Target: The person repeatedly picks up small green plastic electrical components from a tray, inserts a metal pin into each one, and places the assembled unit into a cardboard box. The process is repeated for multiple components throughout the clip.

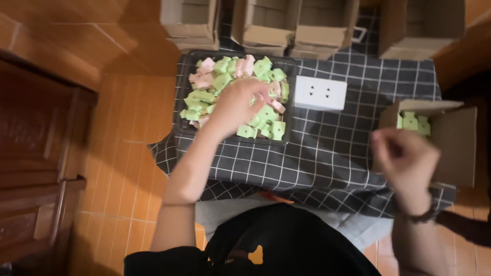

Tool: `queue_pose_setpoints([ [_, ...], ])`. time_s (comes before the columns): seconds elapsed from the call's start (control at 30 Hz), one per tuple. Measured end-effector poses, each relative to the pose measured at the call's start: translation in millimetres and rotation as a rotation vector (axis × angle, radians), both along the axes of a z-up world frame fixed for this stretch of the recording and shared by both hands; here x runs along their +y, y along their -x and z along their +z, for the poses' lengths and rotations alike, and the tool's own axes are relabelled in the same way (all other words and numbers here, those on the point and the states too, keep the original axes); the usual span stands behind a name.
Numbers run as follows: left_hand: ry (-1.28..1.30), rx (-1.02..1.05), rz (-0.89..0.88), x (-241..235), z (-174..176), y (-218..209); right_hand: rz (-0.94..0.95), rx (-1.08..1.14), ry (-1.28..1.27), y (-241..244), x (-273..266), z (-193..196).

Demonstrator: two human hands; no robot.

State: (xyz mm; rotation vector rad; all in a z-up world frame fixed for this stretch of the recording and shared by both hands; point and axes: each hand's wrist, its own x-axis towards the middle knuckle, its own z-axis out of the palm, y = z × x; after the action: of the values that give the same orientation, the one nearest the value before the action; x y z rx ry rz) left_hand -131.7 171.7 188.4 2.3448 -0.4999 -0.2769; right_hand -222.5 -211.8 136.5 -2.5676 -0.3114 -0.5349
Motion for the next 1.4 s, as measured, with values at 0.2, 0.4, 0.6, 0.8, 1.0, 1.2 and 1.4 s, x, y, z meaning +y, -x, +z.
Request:
queue_pose_setpoints([
  [0.2, -0.503, -0.189, 0.110, 39.1, -98.1, -85.9, 0.155, 0.146, -0.178, -4.8, 52.6, -29.6],
  [0.4, -0.647, -0.432, 0.191, 29.0, -149.9, -108.5, 0.146, 0.221, -0.312, -20.3, 84.6, 5.2],
  [0.6, -0.608, -0.509, 0.284, 21.6, -137.7, -99.1, 0.202, 0.148, -0.384, -48.5, 102.4, 59.7],
  [0.8, 0.143, -0.280, 0.185, 13.0, 1.4, -59.5, 0.280, 0.017, -0.634, -93.4, 112.5, 98.0],
  [1.0, 0.873, -0.403, 0.003, -44.3, 38.8, -19.5, 0.580, -0.117, -0.738, -118.2, 102.3, 69.0],
  [1.2, 1.060, -0.304, -0.120, -70.0, 37.6, 0.3, 0.642, -0.291, -0.834, -129.2, 81.2, 51.9],
  [1.4, 0.821, -0.530, -0.115, -72.1, 35.0, -11.6, 0.727, -0.396, -0.856, -119.9, 89.3, 60.0],
])
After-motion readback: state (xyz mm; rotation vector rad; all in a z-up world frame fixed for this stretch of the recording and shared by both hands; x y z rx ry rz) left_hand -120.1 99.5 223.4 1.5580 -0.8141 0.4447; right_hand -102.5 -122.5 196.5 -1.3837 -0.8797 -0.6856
